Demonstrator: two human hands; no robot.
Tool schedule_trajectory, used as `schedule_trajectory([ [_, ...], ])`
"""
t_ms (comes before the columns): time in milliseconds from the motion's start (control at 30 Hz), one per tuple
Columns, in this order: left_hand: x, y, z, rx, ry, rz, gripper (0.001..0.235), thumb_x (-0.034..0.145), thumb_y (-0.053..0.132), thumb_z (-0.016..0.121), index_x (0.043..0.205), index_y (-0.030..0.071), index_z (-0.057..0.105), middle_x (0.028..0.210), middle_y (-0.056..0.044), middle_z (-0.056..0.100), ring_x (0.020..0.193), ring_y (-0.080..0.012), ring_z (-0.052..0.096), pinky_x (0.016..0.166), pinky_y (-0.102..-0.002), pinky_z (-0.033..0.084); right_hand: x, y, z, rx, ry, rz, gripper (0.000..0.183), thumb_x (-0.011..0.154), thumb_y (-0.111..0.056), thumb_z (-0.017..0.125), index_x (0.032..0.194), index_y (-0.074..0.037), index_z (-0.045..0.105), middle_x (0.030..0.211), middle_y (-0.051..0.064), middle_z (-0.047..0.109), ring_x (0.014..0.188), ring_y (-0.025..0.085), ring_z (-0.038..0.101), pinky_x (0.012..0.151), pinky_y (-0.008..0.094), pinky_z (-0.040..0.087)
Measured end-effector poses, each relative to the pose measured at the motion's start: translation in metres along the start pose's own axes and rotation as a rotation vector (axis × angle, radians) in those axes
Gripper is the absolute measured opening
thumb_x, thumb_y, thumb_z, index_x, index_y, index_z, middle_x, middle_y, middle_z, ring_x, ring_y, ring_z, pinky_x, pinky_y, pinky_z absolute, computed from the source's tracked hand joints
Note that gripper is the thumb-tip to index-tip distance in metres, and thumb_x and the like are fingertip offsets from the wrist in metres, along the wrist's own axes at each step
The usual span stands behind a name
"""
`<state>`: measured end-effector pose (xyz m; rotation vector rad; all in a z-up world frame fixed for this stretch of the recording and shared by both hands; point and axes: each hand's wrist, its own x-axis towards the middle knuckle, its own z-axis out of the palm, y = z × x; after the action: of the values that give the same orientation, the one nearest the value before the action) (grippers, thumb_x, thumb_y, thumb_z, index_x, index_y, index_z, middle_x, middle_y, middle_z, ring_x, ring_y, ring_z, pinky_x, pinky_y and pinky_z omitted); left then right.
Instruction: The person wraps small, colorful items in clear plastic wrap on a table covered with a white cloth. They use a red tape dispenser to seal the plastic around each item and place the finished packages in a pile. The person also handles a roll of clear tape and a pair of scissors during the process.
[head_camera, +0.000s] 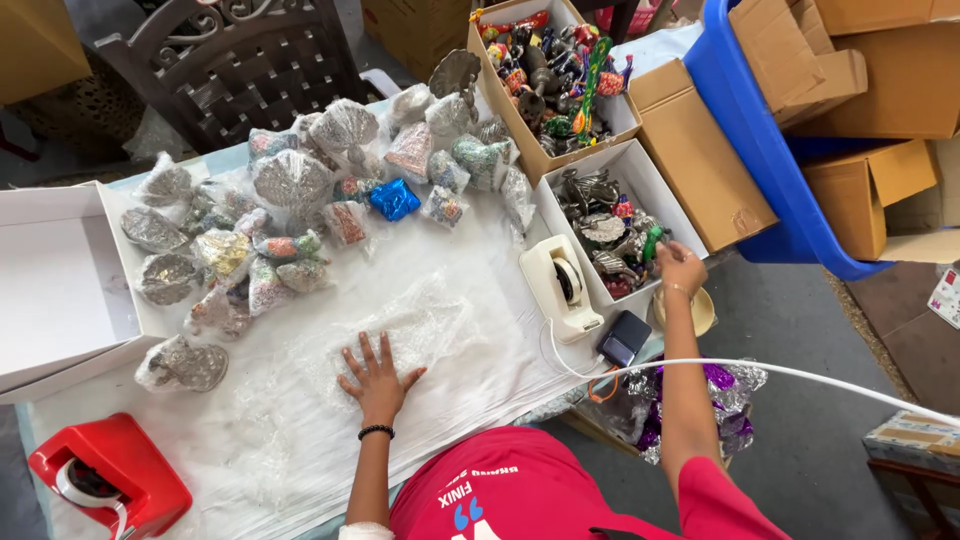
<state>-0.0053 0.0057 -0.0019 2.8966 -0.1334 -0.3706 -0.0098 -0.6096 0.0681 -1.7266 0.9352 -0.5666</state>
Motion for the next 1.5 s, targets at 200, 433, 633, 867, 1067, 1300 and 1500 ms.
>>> schedule_trajectory([
  [200,-0.005,-0.002,0.006,0.026,0.094,0.032,0.118,0.072,0.091,0.049,0.163,0.030,0.005,0.171,-0.008,-0.015,0.153,-0.0489,-0.013,0.106,-0.084,0.008,0.054,0.036,-0.002,-0.514,0.135,-0.268,0.043,0.077,-0.035,0.093,0.102,-0.001,0.080,0.084,0.015,0.076,0.070,0.020,0.071,0.071,0.034,0.056],
  [433,-0.003,0.000,0.004,0.031,0.139,0.026,0.113,0.072,0.089,0.048,0.161,0.033,0.007,0.170,-0.006,-0.012,0.153,-0.0464,-0.009,0.107,-0.082,0.010,0.055,-0.053,-0.026,-0.247,0.248,-0.166,0.032,0.088,-0.028,0.088,0.090,0.002,0.077,0.073,0.012,0.071,0.064,0.016,0.067,0.066,0.033,0.055],
  [633,-0.005,0.000,0.003,0.046,0.105,0.013,0.113,0.073,0.090,0.047,0.161,0.034,0.006,0.171,-0.006,-0.012,0.154,-0.0456,-0.009,0.108,-0.081,0.010,0.069,-0.088,-0.022,0.489,0.077,-0.078,0.018,0.094,-0.014,0.079,0.099,0.002,0.071,0.090,0.008,0.074,0.075,0.016,0.073,0.073,0.029,0.063],
  [867,-0.003,-0.003,0.010,0.002,0.163,0.036,0.112,0.071,0.090,0.044,0.159,0.034,0.006,0.169,-0.003,-0.013,0.153,-0.0451,-0.010,0.108,-0.081,0.007,0.013,-0.061,0.063,-0.339,-0.228,-0.722,0.035,0.078,-0.004,0.076,0.112,-0.014,0.078,0.107,0.006,0.076,0.095,0.021,0.072,0.084,0.036,0.057],
  [1067,-0.006,0.002,-0.001,0.145,-0.075,-0.053,0.115,0.073,0.095,0.042,0.163,0.036,0.002,0.171,-0.003,-0.015,0.156,-0.0436,-0.012,0.112,-0.077,0.007,0.003,-0.065,0.085,-0.886,-0.090,-0.875,0.006,0.077,-0.025,0.081,0.082,-0.020,0.082,0.088,0.007,0.074,0.087,0.031,0.067,0.079,0.044,0.056],
  [1300,-0.004,-0.003,0.010,0.073,0.038,-0.030,0.113,0.070,0.093,0.043,0.160,0.038,0.004,0.170,-0.001,-0.014,0.154,-0.0436,-0.011,0.111,-0.078,0.007,0.049,-0.115,0.053,-0.588,0.327,-0.606,0.016,0.083,-0.023,0.086,0.091,-0.010,0.082,0.087,0.017,0.073,0.078,0.038,0.068,0.072,0.047,0.053],
  [1500,-0.006,0.001,0.006,0.093,0.007,-0.053,0.113,0.072,0.094,0.043,0.161,0.037,0.004,0.171,-0.001,-0.013,0.155,-0.0434,-0.010,0.113,-0.077,0.008,0.008,-0.094,0.088,-0.894,-0.110,-0.697,0.010,0.084,-0.025,0.082,0.091,-0.019,0.083,0.129,0.001,0.072,0.118,0.025,0.066,0.101,0.043,0.055],
])
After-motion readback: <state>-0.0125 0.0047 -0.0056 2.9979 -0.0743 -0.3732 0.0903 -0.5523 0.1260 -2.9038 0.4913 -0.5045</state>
